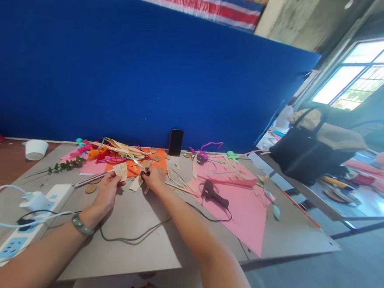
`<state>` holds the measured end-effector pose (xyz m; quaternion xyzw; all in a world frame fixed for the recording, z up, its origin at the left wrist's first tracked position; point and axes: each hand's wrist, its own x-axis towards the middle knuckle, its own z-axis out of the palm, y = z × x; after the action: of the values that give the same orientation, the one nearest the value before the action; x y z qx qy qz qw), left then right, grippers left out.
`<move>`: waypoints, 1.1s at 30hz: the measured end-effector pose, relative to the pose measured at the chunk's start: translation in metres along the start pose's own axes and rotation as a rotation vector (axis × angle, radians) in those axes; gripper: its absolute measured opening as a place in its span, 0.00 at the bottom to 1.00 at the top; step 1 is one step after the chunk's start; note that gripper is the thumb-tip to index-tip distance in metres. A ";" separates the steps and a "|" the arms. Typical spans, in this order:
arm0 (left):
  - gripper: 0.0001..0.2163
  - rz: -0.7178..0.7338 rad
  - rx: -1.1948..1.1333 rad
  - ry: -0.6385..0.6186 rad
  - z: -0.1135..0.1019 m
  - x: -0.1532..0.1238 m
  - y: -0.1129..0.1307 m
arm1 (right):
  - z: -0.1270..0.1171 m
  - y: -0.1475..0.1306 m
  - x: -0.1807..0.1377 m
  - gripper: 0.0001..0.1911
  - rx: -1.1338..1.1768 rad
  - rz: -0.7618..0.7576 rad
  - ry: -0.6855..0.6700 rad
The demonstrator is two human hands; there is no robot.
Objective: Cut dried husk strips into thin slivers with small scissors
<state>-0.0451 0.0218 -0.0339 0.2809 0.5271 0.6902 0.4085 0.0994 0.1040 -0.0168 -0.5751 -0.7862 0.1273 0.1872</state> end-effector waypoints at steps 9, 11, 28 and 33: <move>0.08 -0.001 -0.077 -0.050 -0.001 0.002 0.006 | -0.007 0.005 -0.002 0.14 0.181 -0.003 0.009; 0.09 -0.003 -0.092 -0.070 0.000 0.001 0.009 | -0.016 0.010 -0.004 0.14 0.231 -0.026 0.028; 0.12 -0.139 0.133 -0.422 0.006 -0.020 0.013 | -0.053 -0.001 -0.023 0.14 0.622 -0.109 -0.104; 0.14 -0.209 0.183 -0.437 0.006 -0.022 0.011 | -0.063 -0.001 -0.021 0.12 0.615 -0.166 -0.194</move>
<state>-0.0319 0.0051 -0.0204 0.4032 0.5129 0.5166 0.5546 0.1320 0.0828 0.0371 -0.4111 -0.7692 0.3971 0.2858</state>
